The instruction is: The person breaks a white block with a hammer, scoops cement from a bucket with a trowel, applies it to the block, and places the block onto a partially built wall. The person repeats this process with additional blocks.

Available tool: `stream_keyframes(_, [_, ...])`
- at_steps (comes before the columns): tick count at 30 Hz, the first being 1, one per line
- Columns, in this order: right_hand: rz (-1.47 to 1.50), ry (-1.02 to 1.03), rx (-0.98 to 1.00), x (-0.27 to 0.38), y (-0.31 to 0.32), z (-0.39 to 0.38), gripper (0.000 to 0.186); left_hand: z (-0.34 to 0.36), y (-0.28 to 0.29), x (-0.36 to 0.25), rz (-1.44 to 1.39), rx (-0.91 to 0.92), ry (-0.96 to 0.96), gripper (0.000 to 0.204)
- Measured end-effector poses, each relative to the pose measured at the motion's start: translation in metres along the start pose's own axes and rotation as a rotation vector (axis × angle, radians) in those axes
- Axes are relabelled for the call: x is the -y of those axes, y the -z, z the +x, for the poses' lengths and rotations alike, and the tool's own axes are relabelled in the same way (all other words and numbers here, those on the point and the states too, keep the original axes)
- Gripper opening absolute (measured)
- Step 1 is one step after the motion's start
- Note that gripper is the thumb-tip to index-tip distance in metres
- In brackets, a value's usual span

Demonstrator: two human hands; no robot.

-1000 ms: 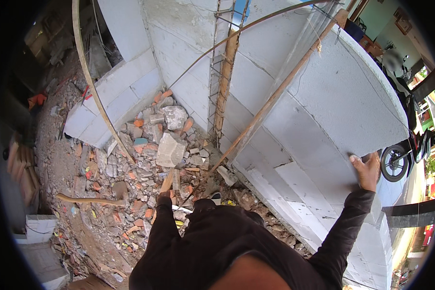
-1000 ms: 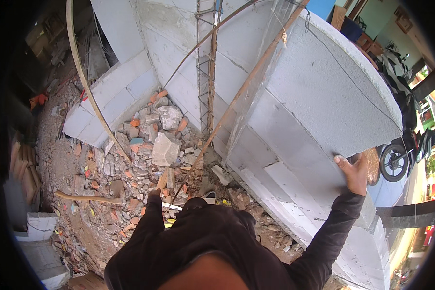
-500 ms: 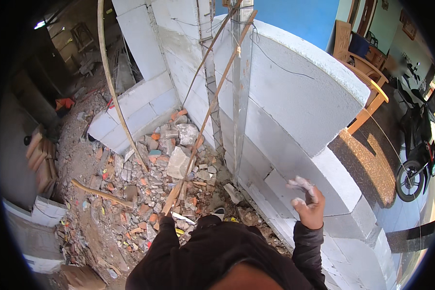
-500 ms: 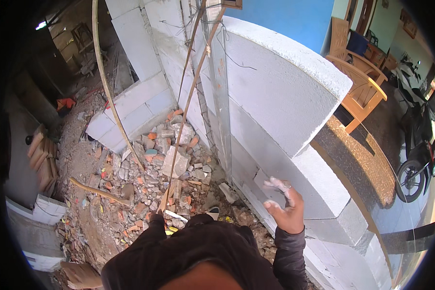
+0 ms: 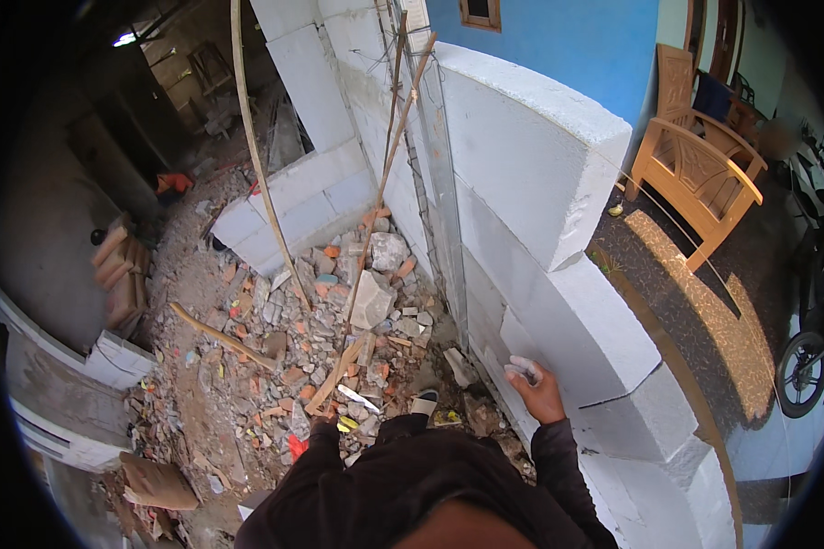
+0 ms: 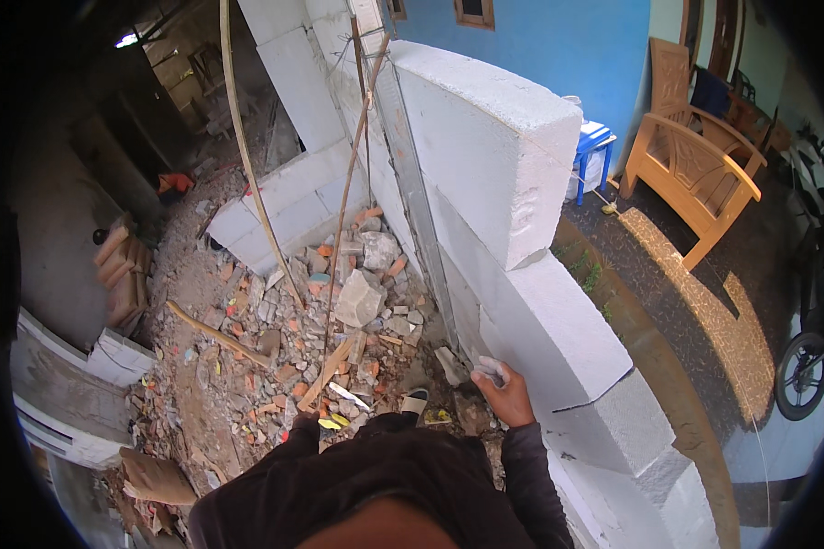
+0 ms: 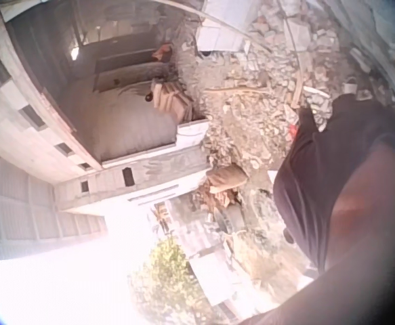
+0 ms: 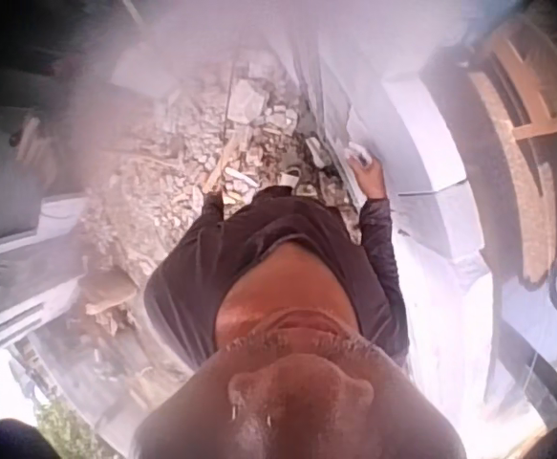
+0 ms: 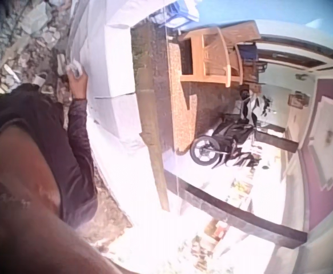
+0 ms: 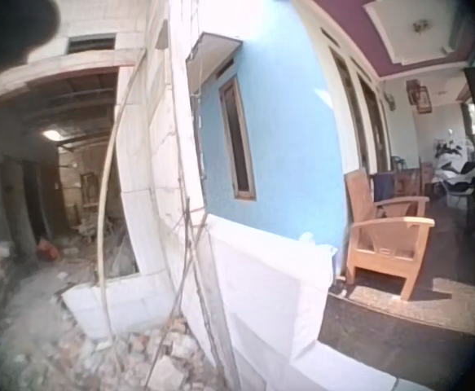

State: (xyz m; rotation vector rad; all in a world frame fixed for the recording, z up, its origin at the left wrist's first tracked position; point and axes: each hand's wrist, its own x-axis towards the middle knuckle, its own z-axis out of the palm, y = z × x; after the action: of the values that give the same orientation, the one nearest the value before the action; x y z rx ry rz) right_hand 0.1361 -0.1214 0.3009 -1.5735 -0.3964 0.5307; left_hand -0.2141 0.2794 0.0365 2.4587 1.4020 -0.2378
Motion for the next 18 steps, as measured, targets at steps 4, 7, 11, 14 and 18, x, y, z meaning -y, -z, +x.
stream_keyframes(4, [-0.061, -0.054, -0.035, -0.027, 0.014, -0.011, 0.034, -0.021, 0.000, -0.020, -0.164, -0.029, 0.152, 0.050])
stream_keyframes(7, [0.013, -0.117, -0.069, -0.044, 0.023, -0.019, 0.035, -0.007, -0.002, -0.034, -0.074, 0.098, 0.076, 0.047])
stream_keyframes(11, [0.056, -0.141, -0.112, -0.061, 0.033, -0.028, 0.036, 0.014, -0.007, -0.045, 0.067, 0.093, -0.233, 0.030])
stream_keyframes(14, [0.040, -0.167, -0.117, -0.067, 0.039, -0.035, 0.037, 0.014, -0.005, -0.064, 0.171, -0.077, -0.461, 0.023])
stream_keyframes(18, [0.010, -0.184, -0.098, -0.076, 0.044, -0.041, 0.038, 0.005, 0.001, -0.103, -0.243, -0.032, -0.089, 0.030])
